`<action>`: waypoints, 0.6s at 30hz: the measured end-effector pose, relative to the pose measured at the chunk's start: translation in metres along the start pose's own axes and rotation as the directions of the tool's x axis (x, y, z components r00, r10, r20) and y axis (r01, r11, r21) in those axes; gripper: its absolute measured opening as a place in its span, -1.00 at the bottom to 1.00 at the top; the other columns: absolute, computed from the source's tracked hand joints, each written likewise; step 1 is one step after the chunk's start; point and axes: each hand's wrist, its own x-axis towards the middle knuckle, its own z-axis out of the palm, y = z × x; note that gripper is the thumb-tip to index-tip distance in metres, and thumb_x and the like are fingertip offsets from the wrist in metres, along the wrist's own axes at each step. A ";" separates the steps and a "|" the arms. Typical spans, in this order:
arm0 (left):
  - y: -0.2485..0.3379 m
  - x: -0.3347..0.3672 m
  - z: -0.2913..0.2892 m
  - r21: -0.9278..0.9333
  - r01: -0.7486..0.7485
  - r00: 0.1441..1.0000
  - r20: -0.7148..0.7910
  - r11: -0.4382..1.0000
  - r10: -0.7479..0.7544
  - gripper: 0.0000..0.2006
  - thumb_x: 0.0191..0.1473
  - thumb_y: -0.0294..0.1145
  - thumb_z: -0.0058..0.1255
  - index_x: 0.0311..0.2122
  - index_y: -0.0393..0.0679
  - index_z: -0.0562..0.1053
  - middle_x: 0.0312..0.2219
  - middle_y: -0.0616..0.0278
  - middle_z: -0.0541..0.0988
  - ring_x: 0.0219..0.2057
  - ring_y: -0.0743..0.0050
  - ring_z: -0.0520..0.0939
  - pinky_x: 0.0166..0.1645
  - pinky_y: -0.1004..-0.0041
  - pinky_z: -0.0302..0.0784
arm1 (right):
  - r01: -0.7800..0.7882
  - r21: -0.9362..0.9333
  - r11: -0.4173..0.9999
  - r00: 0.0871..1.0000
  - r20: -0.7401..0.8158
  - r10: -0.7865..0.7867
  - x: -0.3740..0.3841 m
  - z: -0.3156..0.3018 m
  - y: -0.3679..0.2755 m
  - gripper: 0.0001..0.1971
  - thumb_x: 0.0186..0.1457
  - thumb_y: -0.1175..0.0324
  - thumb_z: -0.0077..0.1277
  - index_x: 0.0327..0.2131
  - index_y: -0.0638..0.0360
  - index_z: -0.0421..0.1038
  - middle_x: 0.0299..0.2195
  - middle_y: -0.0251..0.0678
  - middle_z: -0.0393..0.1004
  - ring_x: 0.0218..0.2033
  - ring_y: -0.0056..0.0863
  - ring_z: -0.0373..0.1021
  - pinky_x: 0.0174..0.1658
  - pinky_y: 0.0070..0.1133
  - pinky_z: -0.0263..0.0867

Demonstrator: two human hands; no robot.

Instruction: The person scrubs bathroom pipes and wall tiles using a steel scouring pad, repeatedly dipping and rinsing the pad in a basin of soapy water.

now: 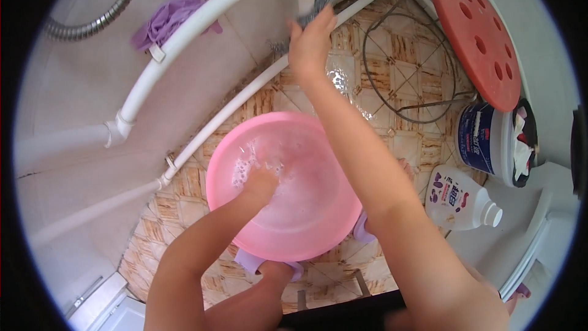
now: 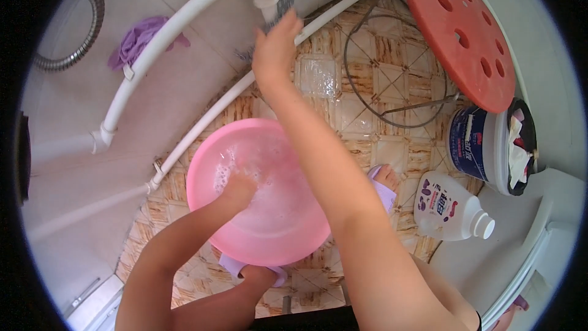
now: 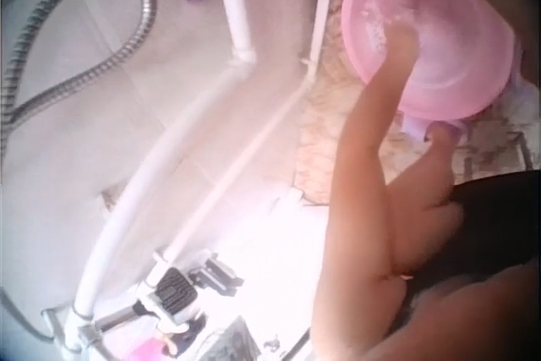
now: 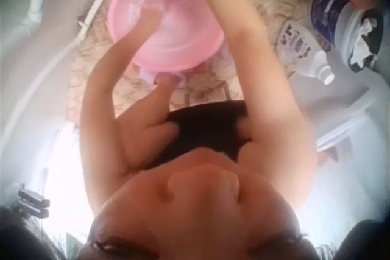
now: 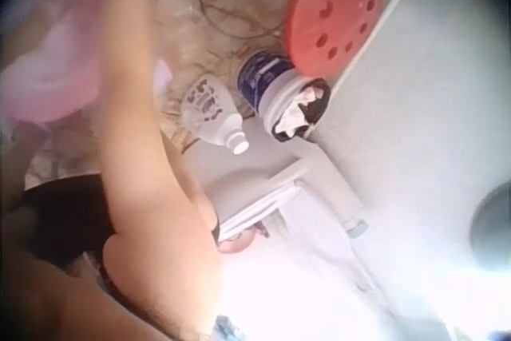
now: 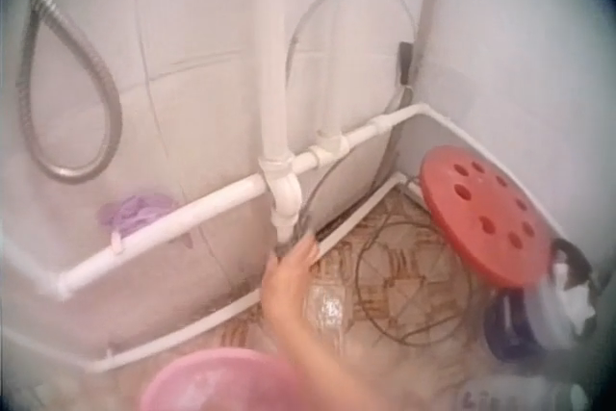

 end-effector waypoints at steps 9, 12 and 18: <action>0.007 -0.001 -0.015 0.121 0.026 0.990 0.136 0.992 -0.042 -0.53 -0.11 -0.44 0.00 0.01 -0.12 0.37 -0.14 0.13 0.48 0.12 0.05 0.24 0.06 0.09 0.24 | -0.112 0.164 0.980 0.994 0.032 0.108 0.009 -0.020 -0.048 -0.48 0.00 0.45 0.00 0.03 0.35 0.06 -0.03 0.10 0.12 -0.10 0.08 0.25 0.00 -0.29 0.18; 0.005 0.005 -0.005 0.158 0.020 0.989 0.144 0.987 -0.043 -0.37 -0.14 -0.42 0.04 0.12 -0.12 0.20 -0.10 0.05 0.45 0.15 -0.09 0.19 0.09 0.03 0.18 | -0.126 0.187 0.974 0.992 0.012 0.126 -0.003 -0.001 -0.004 -0.52 0.02 0.50 -0.07 0.04 0.32 0.08 0.00 0.10 0.10 0.02 0.08 0.17 0.04 -0.30 0.18; 0.003 0.002 0.001 0.180 0.017 0.997 0.064 0.983 -0.029 -0.39 -0.13 -0.43 0.02 0.12 -0.14 0.20 -0.16 0.10 0.48 0.15 -0.08 0.17 0.08 0.01 0.19 | 0.001 0.063 0.998 0.999 -0.036 0.001 0.043 -0.059 -0.015 -0.69 -0.04 0.39 -0.03 -0.15 0.15 0.30 -0.13 -0.11 0.27 -0.14 -0.15 0.29 -0.11 -0.38 0.25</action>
